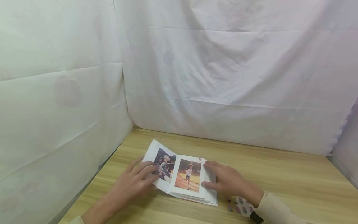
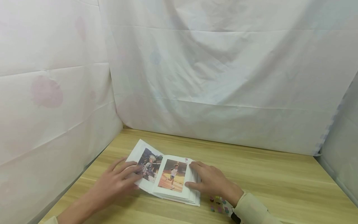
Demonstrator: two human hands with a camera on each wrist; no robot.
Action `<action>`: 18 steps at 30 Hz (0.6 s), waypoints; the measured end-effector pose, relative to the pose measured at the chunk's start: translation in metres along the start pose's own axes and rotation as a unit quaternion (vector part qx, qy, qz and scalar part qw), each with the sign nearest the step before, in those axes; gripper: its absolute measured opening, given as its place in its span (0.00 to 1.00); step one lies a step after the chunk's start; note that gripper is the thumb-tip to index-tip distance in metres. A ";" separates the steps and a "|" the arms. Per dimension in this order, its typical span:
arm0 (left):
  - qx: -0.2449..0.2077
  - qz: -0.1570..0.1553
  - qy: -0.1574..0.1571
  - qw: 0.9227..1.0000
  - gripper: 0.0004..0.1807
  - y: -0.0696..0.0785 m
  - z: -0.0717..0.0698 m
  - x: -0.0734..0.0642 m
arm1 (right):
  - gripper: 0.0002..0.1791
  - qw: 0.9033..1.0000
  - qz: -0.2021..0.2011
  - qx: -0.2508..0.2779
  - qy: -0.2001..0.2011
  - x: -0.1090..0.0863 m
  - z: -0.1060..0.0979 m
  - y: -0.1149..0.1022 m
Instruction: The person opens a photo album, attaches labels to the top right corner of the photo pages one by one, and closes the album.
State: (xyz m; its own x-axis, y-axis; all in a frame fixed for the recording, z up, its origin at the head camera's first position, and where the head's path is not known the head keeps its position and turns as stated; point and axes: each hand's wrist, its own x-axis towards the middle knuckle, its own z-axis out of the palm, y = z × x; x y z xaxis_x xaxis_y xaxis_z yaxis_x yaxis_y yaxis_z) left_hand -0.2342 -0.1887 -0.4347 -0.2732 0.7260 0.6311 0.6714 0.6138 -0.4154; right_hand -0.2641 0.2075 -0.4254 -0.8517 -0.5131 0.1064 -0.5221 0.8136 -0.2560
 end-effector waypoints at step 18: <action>-0.184 -0.187 0.022 0.965 0.16 0.014 -0.016 0.010 | 0.47 1.000 0.017 0.002 -0.008 -0.003 -0.001 -0.003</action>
State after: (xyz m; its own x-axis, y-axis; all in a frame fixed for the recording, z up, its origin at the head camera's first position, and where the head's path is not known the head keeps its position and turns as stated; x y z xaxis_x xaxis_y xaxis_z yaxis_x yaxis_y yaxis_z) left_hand -0.2164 -0.1781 -0.4235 -0.5204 0.4566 0.7216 0.7329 0.6725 0.1030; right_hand -0.2599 0.2067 -0.4234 -0.8680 -0.4895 0.0831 -0.4929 0.8296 -0.2623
